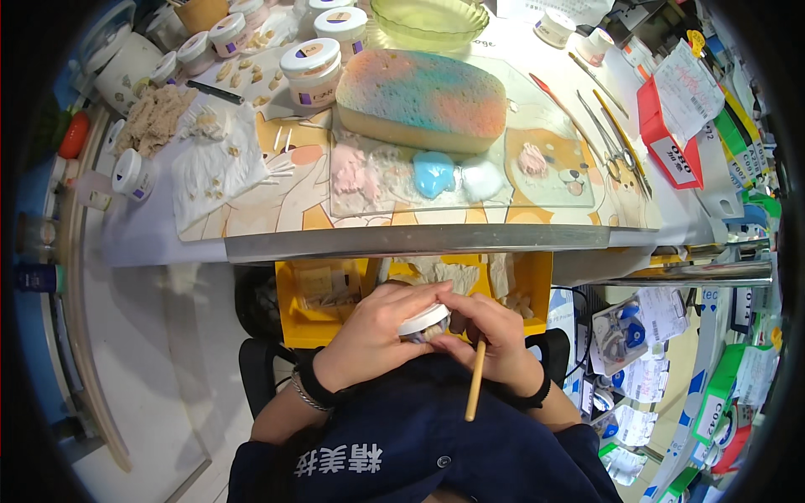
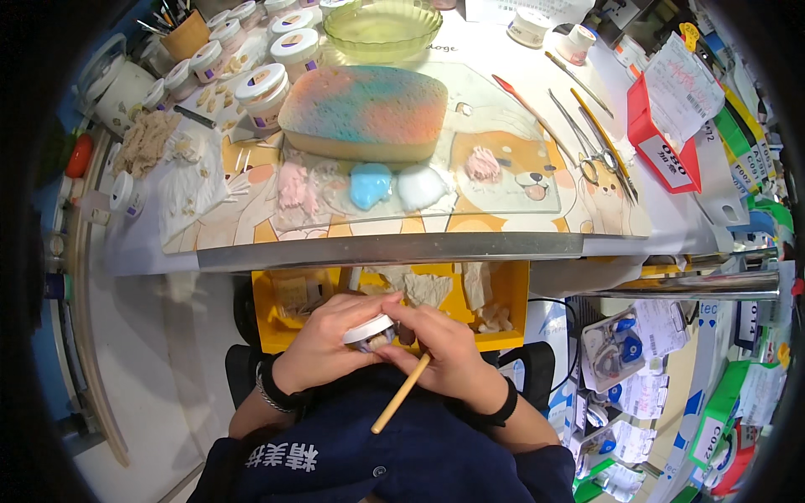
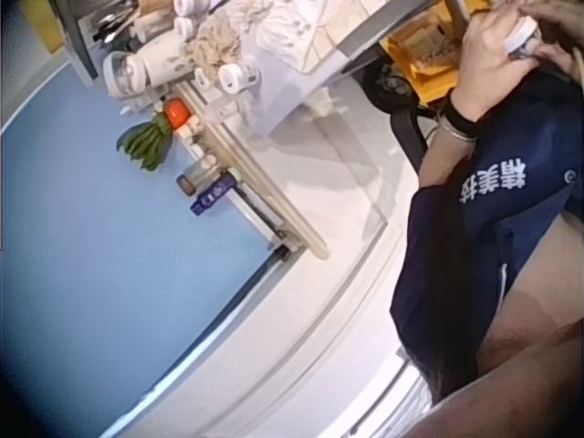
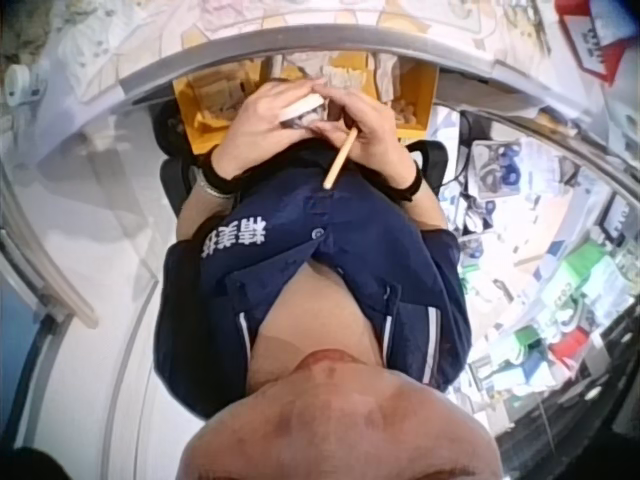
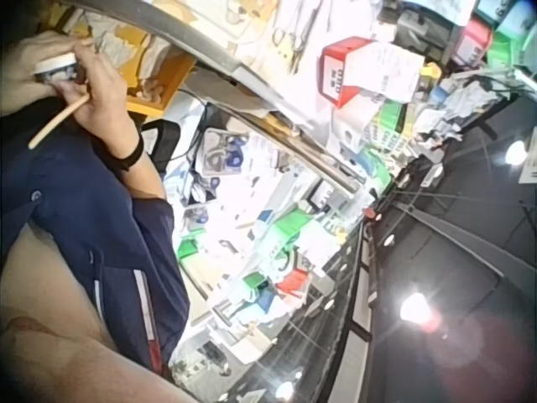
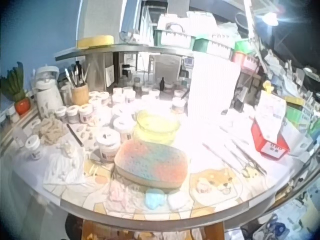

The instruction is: Painting a dental mold with a fine brush using pink and white materials.

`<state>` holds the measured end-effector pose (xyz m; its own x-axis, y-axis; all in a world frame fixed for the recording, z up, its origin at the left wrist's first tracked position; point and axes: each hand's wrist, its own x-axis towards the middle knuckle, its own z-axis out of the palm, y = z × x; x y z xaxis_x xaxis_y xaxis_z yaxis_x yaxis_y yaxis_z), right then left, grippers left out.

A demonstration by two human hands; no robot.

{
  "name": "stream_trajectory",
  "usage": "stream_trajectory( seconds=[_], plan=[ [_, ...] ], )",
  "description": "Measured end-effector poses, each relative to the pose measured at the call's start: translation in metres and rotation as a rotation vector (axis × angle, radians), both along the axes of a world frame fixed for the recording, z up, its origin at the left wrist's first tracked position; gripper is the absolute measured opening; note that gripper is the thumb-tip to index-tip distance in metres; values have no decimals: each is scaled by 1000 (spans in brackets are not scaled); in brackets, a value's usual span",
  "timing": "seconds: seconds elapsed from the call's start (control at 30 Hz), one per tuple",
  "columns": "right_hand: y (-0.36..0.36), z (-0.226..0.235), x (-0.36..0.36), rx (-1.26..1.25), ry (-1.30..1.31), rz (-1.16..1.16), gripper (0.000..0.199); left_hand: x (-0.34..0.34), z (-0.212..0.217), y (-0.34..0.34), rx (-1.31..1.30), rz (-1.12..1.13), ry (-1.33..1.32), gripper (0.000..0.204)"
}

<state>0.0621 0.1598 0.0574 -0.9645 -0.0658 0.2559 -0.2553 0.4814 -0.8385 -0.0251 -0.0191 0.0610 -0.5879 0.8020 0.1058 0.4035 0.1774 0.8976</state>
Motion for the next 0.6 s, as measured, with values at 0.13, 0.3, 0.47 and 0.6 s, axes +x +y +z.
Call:
stream_trajectory(
  seconds=[0.13,0.3,0.47,0.6],
  plan=[
    [26,23,10,-384,-123,-52,54,-2,-1,-2,81,61,-143,63],
    [72,75,17,-426,-77,-169,74,-4,1,-11,187,114,-455,55],
    [85,125,-25,-268,-28,-350,42,-4,-4,-14,352,155,-578,52],
    [100,146,-123,-98,22,-202,22,0,-6,-15,438,225,-610,51]
  ],
)
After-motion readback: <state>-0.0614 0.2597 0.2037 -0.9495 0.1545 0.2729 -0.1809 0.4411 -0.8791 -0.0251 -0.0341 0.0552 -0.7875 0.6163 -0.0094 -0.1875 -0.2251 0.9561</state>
